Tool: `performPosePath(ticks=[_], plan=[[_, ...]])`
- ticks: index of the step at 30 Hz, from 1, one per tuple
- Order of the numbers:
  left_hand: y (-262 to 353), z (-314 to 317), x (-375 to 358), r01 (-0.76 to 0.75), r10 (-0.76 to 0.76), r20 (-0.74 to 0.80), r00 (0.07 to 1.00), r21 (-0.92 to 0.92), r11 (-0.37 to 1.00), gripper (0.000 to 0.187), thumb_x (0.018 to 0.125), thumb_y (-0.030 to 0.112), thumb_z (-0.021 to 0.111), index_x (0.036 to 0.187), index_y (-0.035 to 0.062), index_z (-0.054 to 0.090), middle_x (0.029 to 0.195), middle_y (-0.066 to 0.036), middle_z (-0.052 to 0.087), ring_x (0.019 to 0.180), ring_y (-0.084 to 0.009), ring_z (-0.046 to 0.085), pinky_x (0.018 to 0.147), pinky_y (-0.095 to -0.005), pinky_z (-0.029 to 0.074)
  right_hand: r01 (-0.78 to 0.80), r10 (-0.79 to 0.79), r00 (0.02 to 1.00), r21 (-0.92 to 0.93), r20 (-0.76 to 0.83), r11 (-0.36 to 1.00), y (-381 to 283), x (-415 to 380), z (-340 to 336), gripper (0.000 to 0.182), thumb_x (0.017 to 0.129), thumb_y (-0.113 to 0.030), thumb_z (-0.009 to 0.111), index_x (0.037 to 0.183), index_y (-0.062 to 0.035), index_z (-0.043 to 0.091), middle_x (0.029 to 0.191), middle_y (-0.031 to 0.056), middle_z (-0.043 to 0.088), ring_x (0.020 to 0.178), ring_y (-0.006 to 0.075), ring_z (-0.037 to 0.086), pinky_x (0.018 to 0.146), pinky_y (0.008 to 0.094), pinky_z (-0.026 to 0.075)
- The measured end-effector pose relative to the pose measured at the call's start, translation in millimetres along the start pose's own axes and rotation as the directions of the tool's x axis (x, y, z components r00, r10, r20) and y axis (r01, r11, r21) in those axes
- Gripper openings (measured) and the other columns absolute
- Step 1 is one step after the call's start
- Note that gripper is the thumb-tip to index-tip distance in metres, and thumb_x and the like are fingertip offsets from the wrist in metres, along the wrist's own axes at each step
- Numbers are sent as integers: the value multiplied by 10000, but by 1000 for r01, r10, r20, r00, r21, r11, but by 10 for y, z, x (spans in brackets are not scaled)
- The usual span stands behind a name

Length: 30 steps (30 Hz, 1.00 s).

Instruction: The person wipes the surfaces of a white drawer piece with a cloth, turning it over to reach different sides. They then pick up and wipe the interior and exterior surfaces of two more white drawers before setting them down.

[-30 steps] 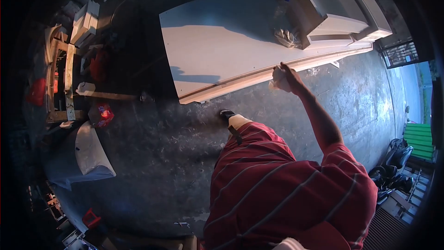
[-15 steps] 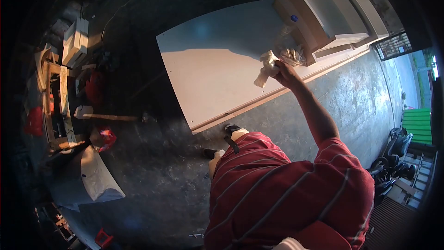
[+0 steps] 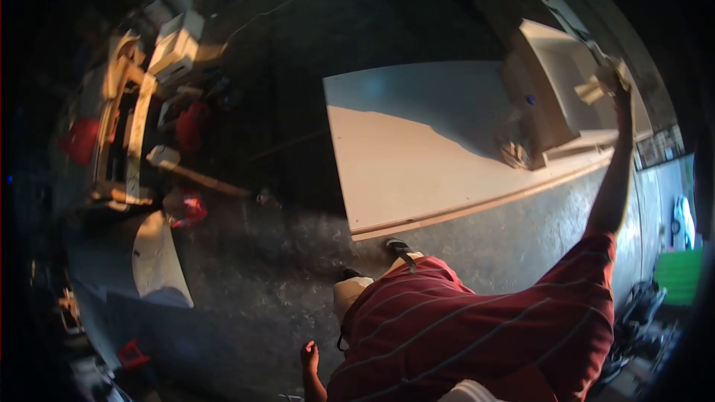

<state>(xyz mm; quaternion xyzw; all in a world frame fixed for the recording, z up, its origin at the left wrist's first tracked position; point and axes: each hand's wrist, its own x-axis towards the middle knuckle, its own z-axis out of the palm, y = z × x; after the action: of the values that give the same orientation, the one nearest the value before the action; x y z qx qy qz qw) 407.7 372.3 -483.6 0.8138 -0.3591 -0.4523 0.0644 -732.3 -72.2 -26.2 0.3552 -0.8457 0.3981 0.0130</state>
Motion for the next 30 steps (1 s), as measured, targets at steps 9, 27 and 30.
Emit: performPosePath(ticks=[9, 27, 30], plan=[[190, 203, 232, -175, 173, -27, 985, -138, 975, 318, 876, 230, 632, 1124, 31, 634, 966, -128, 698, 937, -237, 671, 806, -335, 513, 541, -849, 527, -788, 44, 294, -1318, -2190, 1923, 333, 932, -258, 615, 1225, -99, 615, 1275, 127, 595, 1076, 310, 607, 997, 434, 407], [387, -1592, 2363, -203, 205, -90, 975, 28, 979, 295, 842, 293, 509, 776, 34, 634, 818, -174, 675, 723, -419, 624, 648, -499, 487, 209, -336, 829, 309, 448, 928, -2945, -5909, 4420, 257, 939, -204, 592, 1125, -34, 641, 912, 88, 656, 767, 149, 637, 667, 274, 501], [1678, -2693, 3263, -529, 494, -528, 691, 98, 843, 165, 867, 195, 619, 890, 36, 658, 844, -183, 655, 828, -392, 619, 749, -467, 496, -70, -431, 832, 836, 350, 544, -3922, -5108, 4635, 460, 963, -474, 426, 870, -62, 607, 790, 36, 567, 740, 129, 535, 733, 289, 434]])
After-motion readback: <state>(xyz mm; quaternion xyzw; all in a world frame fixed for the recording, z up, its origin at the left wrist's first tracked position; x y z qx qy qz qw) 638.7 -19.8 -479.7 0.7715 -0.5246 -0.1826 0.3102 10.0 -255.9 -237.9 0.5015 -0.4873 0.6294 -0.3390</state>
